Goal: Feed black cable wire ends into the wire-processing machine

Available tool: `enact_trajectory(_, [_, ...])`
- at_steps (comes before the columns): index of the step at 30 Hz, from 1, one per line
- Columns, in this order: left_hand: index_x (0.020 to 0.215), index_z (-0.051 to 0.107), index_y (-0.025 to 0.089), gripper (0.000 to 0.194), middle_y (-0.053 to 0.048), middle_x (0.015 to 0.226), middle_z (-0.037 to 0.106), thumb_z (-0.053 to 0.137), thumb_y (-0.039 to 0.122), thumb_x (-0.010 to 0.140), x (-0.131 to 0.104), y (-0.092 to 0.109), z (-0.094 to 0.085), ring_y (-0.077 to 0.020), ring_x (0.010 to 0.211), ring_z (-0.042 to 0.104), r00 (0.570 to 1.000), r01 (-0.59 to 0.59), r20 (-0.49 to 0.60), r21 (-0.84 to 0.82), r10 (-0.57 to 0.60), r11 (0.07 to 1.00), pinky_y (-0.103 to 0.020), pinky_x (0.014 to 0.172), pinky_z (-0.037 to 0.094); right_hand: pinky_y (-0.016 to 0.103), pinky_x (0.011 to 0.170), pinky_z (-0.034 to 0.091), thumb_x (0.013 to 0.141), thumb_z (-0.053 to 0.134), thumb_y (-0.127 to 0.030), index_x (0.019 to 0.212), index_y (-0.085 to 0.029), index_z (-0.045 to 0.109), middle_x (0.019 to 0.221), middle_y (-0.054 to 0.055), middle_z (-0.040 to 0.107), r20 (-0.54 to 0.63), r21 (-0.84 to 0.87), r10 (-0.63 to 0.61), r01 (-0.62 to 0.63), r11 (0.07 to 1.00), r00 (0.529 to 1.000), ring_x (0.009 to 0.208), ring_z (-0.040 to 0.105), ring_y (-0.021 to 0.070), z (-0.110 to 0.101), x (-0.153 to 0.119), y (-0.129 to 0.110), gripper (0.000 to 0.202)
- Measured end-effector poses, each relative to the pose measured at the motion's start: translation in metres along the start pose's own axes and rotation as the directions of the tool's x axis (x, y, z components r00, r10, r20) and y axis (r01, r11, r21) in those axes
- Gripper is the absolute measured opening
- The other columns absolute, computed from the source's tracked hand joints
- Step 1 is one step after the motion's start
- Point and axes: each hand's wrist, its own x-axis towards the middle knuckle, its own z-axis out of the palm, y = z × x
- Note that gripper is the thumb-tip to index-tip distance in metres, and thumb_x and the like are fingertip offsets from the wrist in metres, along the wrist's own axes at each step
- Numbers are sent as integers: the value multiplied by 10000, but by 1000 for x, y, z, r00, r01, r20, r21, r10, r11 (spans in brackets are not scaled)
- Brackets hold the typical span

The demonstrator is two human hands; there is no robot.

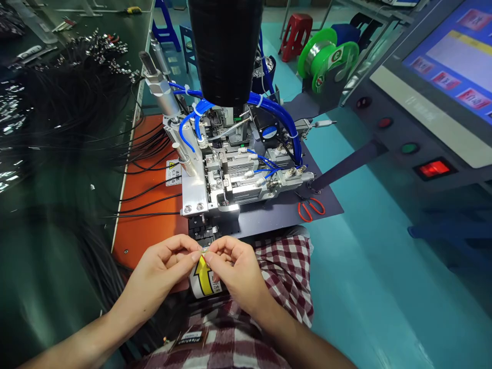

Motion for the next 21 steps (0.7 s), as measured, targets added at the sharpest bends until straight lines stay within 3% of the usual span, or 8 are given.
enact_trajectory(9, [758,561,150,241,95,471,328,623,383,762,0,5,-3,-43,434,253,999,22,44,34,-23,999,-144,394,233,201,473,380,816,565,-270,742,-172,537,564,-51,482,8,-168,-122,121,978,993,504,455,87,1,-5,-1,126])
enact_trajectory(21, [789,540,164,268,99,485,311,598,425,781,2,-1,-4,-45,438,256,997,65,35,8,-65,998,-151,405,212,197,463,410,810,577,-319,748,-181,530,575,-56,477,-2,-104,-72,72,992,997,482,448,82,4,-3,6,159])
